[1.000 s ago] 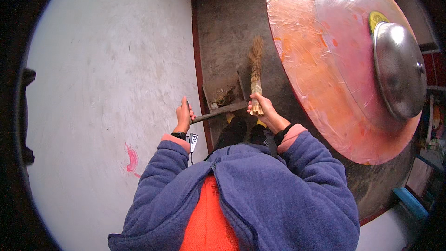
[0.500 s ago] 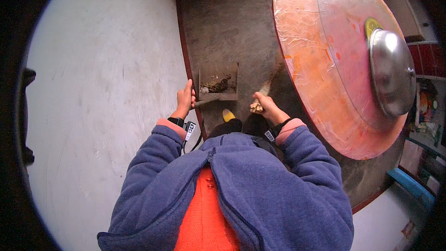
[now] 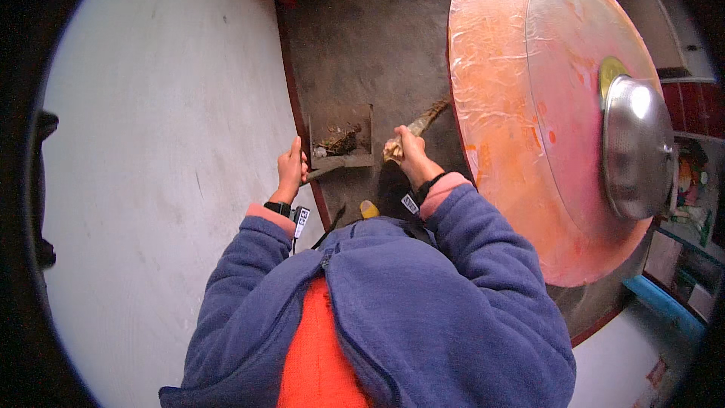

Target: The person sweeps a concrete floor with a traditional straw broom and uses a dustpan to collect debris. They move around a room with a round table, a red cabinet, and a window, repeatedly sweeping dust and small items into the dustpan.

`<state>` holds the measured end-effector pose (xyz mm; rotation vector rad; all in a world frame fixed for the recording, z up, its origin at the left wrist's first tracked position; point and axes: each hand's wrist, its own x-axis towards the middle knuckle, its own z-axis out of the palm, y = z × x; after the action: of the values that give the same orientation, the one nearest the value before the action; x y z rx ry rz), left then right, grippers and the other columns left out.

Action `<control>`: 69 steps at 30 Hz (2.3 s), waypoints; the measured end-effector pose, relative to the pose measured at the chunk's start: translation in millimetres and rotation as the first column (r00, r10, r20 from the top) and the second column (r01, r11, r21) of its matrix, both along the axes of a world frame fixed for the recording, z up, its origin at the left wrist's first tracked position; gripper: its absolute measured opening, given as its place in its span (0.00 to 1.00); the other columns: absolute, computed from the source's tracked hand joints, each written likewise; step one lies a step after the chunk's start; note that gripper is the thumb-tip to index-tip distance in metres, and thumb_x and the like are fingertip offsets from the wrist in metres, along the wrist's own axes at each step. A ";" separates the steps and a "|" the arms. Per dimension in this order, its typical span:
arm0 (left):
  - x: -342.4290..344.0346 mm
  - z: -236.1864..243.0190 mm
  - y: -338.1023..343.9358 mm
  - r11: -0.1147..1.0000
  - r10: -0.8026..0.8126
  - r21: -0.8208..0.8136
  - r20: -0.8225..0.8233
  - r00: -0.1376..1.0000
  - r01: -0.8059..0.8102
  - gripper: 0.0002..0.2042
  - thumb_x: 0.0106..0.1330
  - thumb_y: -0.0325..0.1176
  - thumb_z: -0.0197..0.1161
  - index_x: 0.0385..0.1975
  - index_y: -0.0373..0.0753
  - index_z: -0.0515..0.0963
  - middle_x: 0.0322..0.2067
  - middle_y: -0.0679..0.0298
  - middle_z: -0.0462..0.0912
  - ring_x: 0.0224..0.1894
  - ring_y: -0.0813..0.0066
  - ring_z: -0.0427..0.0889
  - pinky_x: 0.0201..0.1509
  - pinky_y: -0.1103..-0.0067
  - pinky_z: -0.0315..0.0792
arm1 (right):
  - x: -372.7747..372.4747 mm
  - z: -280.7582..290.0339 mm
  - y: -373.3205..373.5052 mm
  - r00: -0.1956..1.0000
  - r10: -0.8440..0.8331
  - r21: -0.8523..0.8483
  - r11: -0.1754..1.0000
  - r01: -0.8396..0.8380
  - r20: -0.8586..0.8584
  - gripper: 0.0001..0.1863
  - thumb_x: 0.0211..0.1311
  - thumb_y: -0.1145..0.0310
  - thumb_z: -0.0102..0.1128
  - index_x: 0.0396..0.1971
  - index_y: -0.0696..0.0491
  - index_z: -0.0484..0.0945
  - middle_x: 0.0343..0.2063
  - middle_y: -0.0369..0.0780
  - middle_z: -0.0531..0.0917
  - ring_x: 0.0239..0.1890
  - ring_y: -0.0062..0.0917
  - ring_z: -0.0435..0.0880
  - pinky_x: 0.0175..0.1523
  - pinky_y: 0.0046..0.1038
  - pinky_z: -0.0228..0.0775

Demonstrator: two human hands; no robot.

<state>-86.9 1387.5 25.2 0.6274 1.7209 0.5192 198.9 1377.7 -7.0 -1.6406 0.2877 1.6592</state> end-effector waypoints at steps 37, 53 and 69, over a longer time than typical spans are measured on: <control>-22.8 -12.9 259.5 0.953 -0.300 -0.011 -0.156 0.941 0.302 0.28 0.60 0.61 0.53 0.14 0.39 0.68 0.07 0.69 0.66 0.08 0.81 0.64 0.11 0.81 0.58 | -30.3 42.6 168.6 0.992 -0.127 0.007 0.992 0.126 0.020 0.14 0.50 0.67 0.57 0.33 0.59 0.66 0.21 0.42 0.73 0.17 0.29 0.76 0.21 0.33 0.75; 0.5 -67.1 317.8 0.983 -0.173 -0.080 -0.109 0.979 0.165 0.27 0.62 0.57 0.51 0.12 0.40 0.67 0.06 0.68 0.64 0.07 0.79 0.63 0.12 0.80 0.58 | 76.3 -129.9 298.9 0.935 0.311 -0.251 0.931 -0.264 0.170 0.15 0.55 0.62 0.55 0.34 0.59 0.70 0.25 0.43 0.78 0.25 0.33 0.80 0.28 0.35 0.74; -35.2 -95.7 331.3 0.973 -0.193 -0.173 -0.259 0.946 0.151 0.29 0.59 0.59 0.49 0.10 0.36 0.73 0.10 0.62 0.73 0.15 0.67 0.74 0.23 0.70 0.66 | 16.4 -19.0 253.0 0.352 0.914 -0.123 0.381 -0.917 0.204 0.28 0.44 0.61 0.62 0.43 0.64 0.68 0.31 0.43 0.77 0.34 0.28 0.76 0.38 0.29 0.70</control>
<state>-122.1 1718.8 -70.5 0.7596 1.9219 0.1798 215.2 1630.7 -25.9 -2.1364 -1.0101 2.1547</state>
